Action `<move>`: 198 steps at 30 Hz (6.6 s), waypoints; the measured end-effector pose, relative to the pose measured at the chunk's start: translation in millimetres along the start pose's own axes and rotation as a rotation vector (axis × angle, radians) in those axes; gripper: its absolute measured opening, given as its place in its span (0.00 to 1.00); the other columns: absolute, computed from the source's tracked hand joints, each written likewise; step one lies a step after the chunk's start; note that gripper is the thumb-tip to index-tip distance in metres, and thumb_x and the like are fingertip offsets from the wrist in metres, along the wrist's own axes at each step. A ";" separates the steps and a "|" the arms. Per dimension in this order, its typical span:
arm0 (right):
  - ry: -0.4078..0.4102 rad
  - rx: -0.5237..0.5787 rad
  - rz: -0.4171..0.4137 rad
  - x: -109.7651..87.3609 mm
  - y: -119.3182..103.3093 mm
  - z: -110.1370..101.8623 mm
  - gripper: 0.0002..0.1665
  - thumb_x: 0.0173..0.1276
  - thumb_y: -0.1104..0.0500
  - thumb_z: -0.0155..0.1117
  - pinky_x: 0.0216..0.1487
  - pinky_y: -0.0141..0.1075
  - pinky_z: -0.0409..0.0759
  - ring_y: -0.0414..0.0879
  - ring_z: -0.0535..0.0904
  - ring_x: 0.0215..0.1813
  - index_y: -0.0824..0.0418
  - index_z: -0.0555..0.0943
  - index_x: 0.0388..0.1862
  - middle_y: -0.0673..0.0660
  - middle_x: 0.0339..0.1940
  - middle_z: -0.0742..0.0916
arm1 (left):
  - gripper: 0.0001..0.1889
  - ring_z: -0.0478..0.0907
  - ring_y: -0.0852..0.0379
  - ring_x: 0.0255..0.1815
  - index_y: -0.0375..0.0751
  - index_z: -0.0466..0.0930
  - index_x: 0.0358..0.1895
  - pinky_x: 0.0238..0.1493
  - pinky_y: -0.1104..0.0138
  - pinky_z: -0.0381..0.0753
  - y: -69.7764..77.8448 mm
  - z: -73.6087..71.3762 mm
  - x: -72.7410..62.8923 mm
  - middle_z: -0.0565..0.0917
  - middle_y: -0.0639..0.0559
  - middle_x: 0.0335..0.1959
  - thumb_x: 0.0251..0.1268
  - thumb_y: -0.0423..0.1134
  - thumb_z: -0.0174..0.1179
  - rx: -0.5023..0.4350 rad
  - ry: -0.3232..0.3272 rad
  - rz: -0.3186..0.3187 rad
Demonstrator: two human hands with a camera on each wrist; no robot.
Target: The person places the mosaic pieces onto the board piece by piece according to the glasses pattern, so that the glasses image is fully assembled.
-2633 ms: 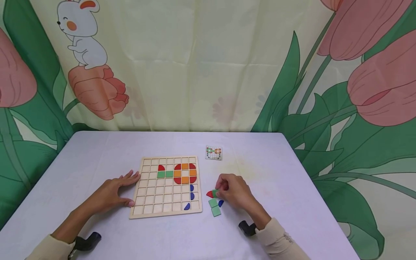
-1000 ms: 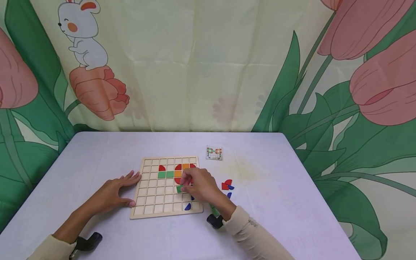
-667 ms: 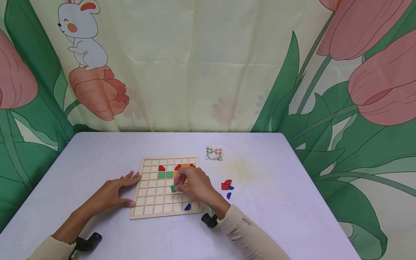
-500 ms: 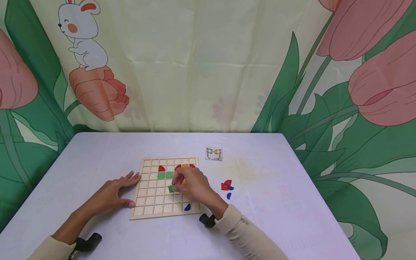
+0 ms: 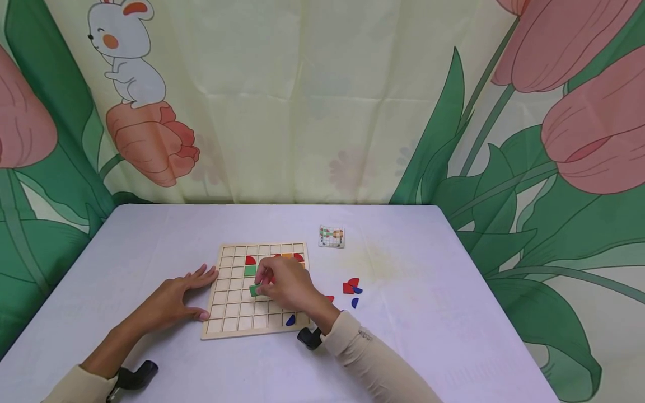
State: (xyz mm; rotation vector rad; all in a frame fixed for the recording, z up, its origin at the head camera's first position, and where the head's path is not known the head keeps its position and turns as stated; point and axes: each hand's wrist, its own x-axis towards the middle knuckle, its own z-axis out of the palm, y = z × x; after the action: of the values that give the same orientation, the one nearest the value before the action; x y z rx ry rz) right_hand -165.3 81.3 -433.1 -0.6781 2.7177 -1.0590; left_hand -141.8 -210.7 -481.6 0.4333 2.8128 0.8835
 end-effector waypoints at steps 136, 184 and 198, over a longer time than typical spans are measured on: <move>0.057 -0.095 0.313 -47.2 67.7 -45.9 0.10 0.63 0.65 0.79 0.29 0.37 0.75 0.44 0.78 0.33 0.50 0.87 0.34 0.46 0.28 0.85 | 0.55 0.59 0.25 0.83 0.40 0.69 0.79 0.80 0.33 0.61 -0.4 0.3 1.7 0.65 0.35 0.82 0.43 0.48 0.85 0.000 0.020 0.042; 0.016 -0.014 0.149 -41.1 58.9 -45.6 0.10 0.69 0.60 0.78 0.27 0.32 0.70 0.46 0.75 0.30 0.49 0.87 0.45 0.46 0.32 0.85 | 0.55 0.58 0.17 0.80 0.44 0.69 0.80 0.78 0.26 0.55 -1.5 1.7 0.9 0.63 0.33 0.83 0.44 0.50 0.84 0.003 0.015 0.009; -0.019 0.029 0.069 -27.0 36.7 -31.0 0.10 0.68 0.61 0.78 0.32 0.33 0.74 0.45 0.77 0.34 0.50 0.91 0.46 0.45 0.34 0.87 | 0.55 0.59 0.18 0.80 0.44 0.69 0.80 0.78 0.27 0.58 -1.5 1.8 1.1 0.63 0.33 0.83 0.44 0.50 0.84 0.008 0.013 0.015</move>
State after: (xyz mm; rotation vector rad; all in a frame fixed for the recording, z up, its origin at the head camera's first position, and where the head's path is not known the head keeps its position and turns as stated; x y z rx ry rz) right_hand -163.5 136.3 -435.4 -0.5820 2.6838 -1.0685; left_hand -142.7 -210.6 -484.0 0.4516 2.8298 0.8818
